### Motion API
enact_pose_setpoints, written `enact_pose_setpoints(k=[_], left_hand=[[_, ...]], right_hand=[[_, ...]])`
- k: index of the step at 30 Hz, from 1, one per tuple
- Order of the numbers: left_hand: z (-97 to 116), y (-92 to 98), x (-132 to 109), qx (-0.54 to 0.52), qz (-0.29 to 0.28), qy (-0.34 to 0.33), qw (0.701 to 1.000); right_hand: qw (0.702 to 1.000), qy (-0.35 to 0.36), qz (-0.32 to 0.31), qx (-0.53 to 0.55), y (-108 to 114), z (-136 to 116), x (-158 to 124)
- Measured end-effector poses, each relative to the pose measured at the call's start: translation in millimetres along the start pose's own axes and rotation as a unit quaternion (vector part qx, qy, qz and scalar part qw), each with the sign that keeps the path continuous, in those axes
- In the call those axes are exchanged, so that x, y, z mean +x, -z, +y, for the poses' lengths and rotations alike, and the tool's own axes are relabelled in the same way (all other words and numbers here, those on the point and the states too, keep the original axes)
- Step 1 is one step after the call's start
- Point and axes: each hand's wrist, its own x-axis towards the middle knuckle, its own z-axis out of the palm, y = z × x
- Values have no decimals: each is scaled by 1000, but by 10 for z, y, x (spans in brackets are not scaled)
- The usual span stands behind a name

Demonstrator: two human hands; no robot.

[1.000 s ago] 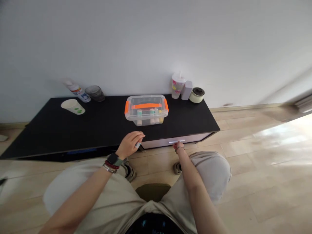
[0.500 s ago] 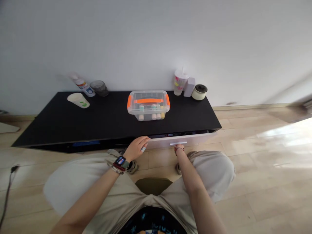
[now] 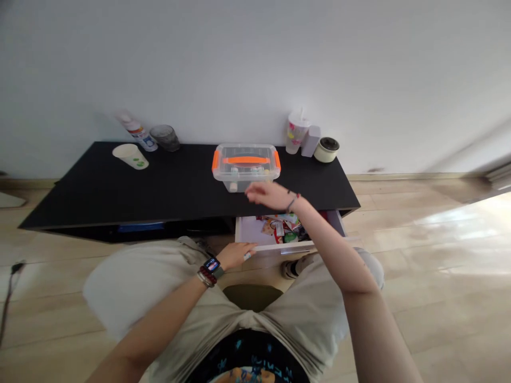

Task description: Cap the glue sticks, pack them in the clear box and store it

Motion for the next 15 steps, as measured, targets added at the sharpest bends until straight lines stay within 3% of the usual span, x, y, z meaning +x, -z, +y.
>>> enact_pose_setpoints(k=[3,5,9,15], left_hand=[[56,-42,-69,-1,-11,-2,1000],[90,-66,-113,3,-19,-1,1000],[149,-122,-213,2,-31,4,1000],[217,-230,-347,-10,-45,-2,999]], right_hand=[[976,35,156,-145,382,-143,439],[956,38,202,-209,472,-113,708],[940,7,166,-298,415,119,1091],[898,-49,108,-424,293,252,1317]])
